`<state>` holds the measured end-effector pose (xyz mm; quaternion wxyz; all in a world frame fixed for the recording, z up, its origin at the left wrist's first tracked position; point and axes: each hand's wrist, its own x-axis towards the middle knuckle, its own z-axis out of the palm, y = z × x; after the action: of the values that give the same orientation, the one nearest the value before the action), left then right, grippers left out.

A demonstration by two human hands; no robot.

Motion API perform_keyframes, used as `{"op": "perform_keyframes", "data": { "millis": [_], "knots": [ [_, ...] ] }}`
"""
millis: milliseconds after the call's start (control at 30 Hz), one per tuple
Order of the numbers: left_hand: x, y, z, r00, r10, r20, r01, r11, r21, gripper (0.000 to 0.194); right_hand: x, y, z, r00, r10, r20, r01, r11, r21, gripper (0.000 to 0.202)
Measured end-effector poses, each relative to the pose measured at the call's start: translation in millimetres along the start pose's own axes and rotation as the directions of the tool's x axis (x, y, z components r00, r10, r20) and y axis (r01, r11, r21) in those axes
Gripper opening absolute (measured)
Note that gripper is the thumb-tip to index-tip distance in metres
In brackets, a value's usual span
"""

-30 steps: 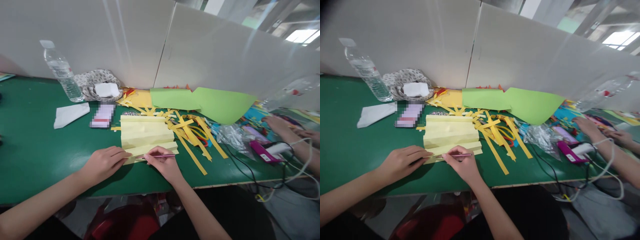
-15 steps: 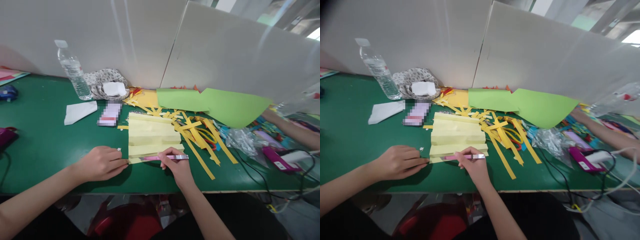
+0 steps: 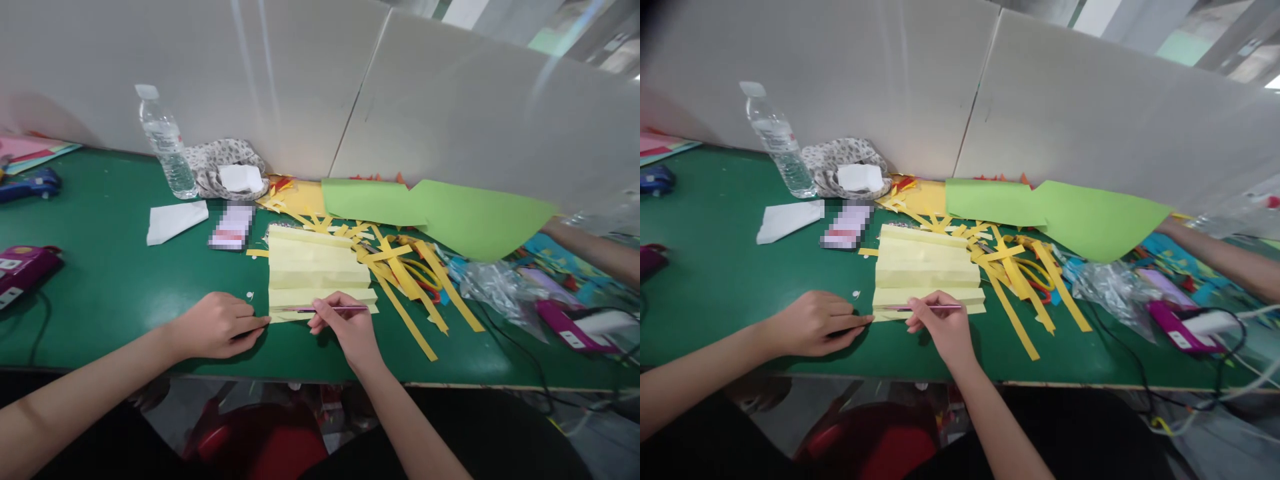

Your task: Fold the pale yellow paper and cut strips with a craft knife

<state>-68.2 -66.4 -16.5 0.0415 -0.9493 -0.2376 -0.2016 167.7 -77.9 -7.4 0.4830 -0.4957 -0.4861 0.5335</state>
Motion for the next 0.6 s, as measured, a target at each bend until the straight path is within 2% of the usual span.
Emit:
{"op": "perform_keyframes", "data": {
  "millis": [300, 600],
  "knots": [
    [-1.1, 0.8, -0.4, 1.0, -0.003, -0.009, 0.003, 1.0, -0.003, 0.024, 0.2, -2.4, 4.1, 0.998, 0.034, 0.05, -0.032, 0.998, -0.045, 0.027],
    [-3.3, 0.9, -0.3, 1.0, -0.019, -0.012, 0.02, 0.998, 0.068, 0.024, 0.9, 0.0, 3.7, 0.999, 0.036, 0.038, -0.034, 0.997, -0.073, 0.026]
  ]
}}
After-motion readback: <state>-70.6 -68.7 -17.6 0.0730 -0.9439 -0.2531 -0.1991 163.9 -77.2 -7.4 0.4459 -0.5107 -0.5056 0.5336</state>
